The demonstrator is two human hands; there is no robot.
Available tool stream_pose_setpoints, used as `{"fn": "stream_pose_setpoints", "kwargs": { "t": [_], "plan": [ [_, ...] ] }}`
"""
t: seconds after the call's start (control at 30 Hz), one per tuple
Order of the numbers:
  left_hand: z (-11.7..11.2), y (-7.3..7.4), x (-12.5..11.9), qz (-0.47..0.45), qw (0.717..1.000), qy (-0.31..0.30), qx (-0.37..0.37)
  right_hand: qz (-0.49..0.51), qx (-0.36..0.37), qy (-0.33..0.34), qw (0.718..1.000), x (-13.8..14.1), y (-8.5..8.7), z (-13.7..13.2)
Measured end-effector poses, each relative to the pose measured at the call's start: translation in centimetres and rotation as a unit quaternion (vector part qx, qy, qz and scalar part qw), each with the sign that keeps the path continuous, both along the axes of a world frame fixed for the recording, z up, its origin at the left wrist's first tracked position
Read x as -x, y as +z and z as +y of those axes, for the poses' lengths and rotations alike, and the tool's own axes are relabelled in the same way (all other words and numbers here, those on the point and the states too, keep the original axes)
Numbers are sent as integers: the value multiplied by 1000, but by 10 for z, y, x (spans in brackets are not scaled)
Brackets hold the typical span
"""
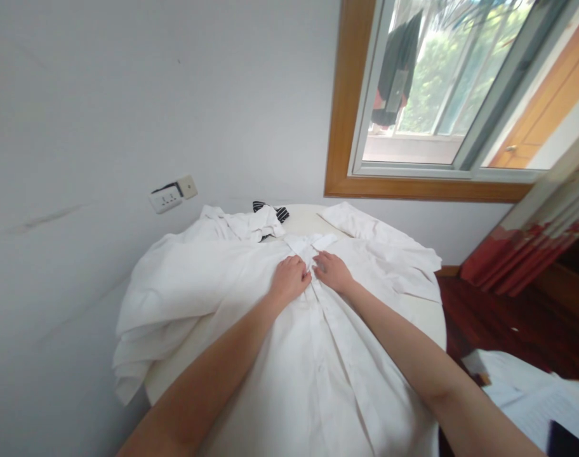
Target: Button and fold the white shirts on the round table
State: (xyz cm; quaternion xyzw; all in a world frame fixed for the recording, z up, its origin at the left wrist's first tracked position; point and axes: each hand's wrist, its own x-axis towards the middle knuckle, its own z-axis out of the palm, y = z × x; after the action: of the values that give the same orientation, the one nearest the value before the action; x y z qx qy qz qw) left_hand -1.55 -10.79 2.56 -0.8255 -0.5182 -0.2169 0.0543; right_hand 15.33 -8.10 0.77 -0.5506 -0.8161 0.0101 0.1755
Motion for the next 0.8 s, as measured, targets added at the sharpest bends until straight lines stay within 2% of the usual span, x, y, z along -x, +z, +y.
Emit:
{"fn": "stream_pose_setpoints", "kwargs": {
  "t": [0.17,0.3,0.43,0.6,0.7,0.8],
  "plan": [
    [11,-8,-1,-108,993,-41,-7,-27,43,7,999,-1,-1,2],
    [20,-15,0,-165,985,-46,-10,-46,77,-2,996,3,-1,3],
    [24,-20,2,-154,986,-60,-4,-24,76,2,997,3,-3,3],
    [20,-21,3,-115,990,-87,12,88,68,18,994,-7,-4,12],
    [14,-19,3,-79,992,-95,16,131,77,71,986,-18,-4,19],
    [9,-17,2,-61,993,-99,20,93,99,123,983,-26,0,19]
  ]
}}
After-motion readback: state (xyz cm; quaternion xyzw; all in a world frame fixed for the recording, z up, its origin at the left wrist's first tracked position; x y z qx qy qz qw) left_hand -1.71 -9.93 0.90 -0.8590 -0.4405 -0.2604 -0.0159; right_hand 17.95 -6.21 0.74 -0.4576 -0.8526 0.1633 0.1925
